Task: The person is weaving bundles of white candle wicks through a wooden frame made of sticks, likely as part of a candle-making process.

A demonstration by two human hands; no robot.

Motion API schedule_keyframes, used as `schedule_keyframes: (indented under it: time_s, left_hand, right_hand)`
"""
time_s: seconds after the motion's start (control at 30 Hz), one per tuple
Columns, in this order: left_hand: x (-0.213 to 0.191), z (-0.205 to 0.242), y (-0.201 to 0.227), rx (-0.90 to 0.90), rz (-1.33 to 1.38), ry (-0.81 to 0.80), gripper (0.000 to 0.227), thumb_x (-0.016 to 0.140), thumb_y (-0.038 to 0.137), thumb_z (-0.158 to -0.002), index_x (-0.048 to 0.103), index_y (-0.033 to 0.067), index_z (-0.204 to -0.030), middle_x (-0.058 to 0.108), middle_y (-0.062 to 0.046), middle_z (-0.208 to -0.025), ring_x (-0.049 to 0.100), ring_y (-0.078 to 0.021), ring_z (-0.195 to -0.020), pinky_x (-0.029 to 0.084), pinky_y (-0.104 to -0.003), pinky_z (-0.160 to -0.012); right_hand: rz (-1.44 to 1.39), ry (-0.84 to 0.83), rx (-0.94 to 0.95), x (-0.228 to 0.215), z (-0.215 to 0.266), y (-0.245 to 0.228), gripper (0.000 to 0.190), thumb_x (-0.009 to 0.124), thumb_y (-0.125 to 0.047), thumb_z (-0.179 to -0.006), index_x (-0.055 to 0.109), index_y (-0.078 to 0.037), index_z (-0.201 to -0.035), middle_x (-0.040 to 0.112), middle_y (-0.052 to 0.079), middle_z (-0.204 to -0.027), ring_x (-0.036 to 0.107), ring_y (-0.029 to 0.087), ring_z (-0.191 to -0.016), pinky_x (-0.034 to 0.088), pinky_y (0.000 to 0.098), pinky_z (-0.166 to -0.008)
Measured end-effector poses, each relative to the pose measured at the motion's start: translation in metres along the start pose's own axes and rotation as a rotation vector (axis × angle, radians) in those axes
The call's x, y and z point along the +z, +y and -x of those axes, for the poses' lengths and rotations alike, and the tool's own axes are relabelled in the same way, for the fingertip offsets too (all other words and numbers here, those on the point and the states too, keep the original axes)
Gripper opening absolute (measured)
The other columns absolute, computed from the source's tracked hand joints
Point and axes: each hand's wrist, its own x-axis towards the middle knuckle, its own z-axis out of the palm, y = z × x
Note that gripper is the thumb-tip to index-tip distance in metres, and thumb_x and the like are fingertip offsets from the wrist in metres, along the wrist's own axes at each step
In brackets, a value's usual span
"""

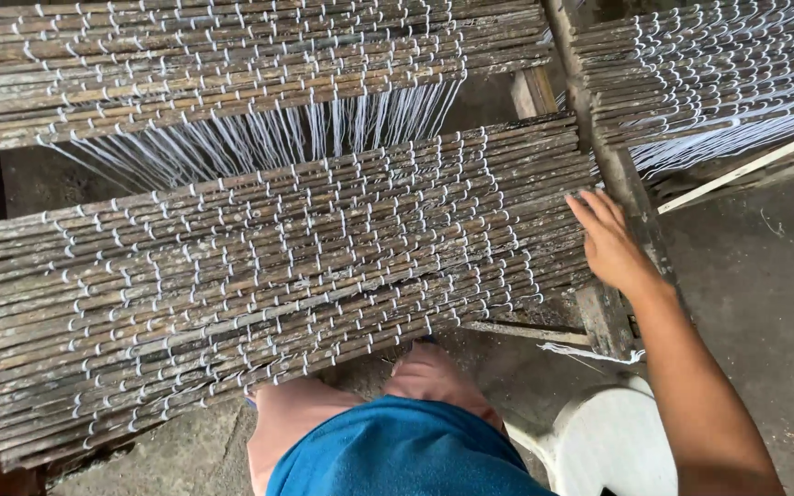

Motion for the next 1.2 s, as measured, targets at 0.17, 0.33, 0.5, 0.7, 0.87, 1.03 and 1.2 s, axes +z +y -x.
schedule_keyframes:
  time_s: [0.17,0.33,0.5,0.7,0.87,1.03,1.2]
  left_hand:
    - [0.012,-0.067,-0.104,-0.202,0.034,0.049,0.083,0.038,-0.026,-0.092,0.033,-0.0007,-0.171,0.038,-0.035,-0.164,0.03,-0.0287,-0.041,0.026,-0.043,-0.033]
    - [0.013,-0.126,-0.093,0.29,-0.298,0.27,0.041,0.065,-0.018,-0.106,0.079,-0.0049,-0.142,0.076,-0.02,-0.133,0.068,-0.0397,-0.119,0.052,-0.044,-0.114]
    - [0.013,-0.143,-0.09,0.097,-0.54,0.288,0.031,0.078,0.01,-0.104,0.082,0.0237,-0.132,0.079,0.004,-0.135,0.074,-0.0214,-0.11,0.058,-0.036,-0.079]
    - [0.014,-0.148,-0.081,0.044,-0.508,0.289,0.033,0.074,0.013,-0.099,0.08,0.0274,-0.129,0.077,0.004,-0.134,0.073,-0.022,-0.107,0.058,-0.037,-0.077]
    - [0.015,-0.153,-0.079,-0.048,-0.397,0.251,0.043,0.067,0.007,-0.091,0.077,0.0241,-0.129,0.074,0.002,-0.133,0.072,-0.0215,-0.11,0.058,-0.041,-0.079]
    - [0.013,-0.156,-0.059,0.009,-0.336,0.241,0.033,0.059,0.004,-0.09,0.068,0.0198,-0.118,0.069,0.005,-0.129,0.067,-0.0192,-0.118,0.057,-0.044,-0.062]
    - [0.013,-0.155,-0.056,-0.09,-0.347,0.163,0.045,0.064,-0.006,-0.093,0.069,0.014,-0.132,0.066,-0.008,-0.136,0.065,-0.0304,-0.123,0.059,-0.044,-0.096]
  right_hand:
    - [-0.114,0.24,-0.058,0.004,-0.088,-0.003,0.045,0.055,0.001,-0.099,0.061,-0.014,-0.142,0.054,0.007,-0.145,0.045,0.028,-0.134,0.035,0.0482,-0.118]
    - [0.082,0.084,0.013,0.0,-0.122,-0.02,0.037,0.063,-0.013,-0.098,0.064,-0.018,-0.135,0.056,0.004,-0.141,0.05,0.029,-0.129,0.057,0.0442,-0.082]
    - [0.233,0.268,-0.208,0.021,-0.141,0.015,0.031,0.071,-0.014,-0.094,0.07,-0.02,-0.124,0.067,0.002,-0.129,0.06,0.03,-0.119,0.054,0.0495,-0.095]
    - [0.261,0.414,-0.308,0.035,-0.168,0.033,0.029,0.071,-0.013,-0.097,0.072,-0.019,-0.125,0.071,0.002,-0.122,0.063,0.03,-0.114,0.052,0.0449,-0.094]
    - [0.197,0.391,-0.278,0.043,-0.187,0.053,0.017,0.075,-0.021,-0.1,0.071,-0.015,-0.115,0.073,0.006,-0.12,0.064,0.033,-0.113,0.051,0.0445,-0.088]
    - [0.419,0.576,-0.368,0.066,-0.198,0.09,0.017,0.071,-0.033,-0.113,0.075,-0.022,-0.126,0.075,-0.003,-0.135,0.069,0.026,-0.119,0.056,0.0381,-0.094]
    - [0.263,0.62,-0.536,0.08,-0.22,0.115,0.017,0.083,-0.007,-0.105,0.079,-0.006,-0.122,0.077,0.009,-0.135,0.071,0.03,-0.125,0.053,0.0378,-0.118]
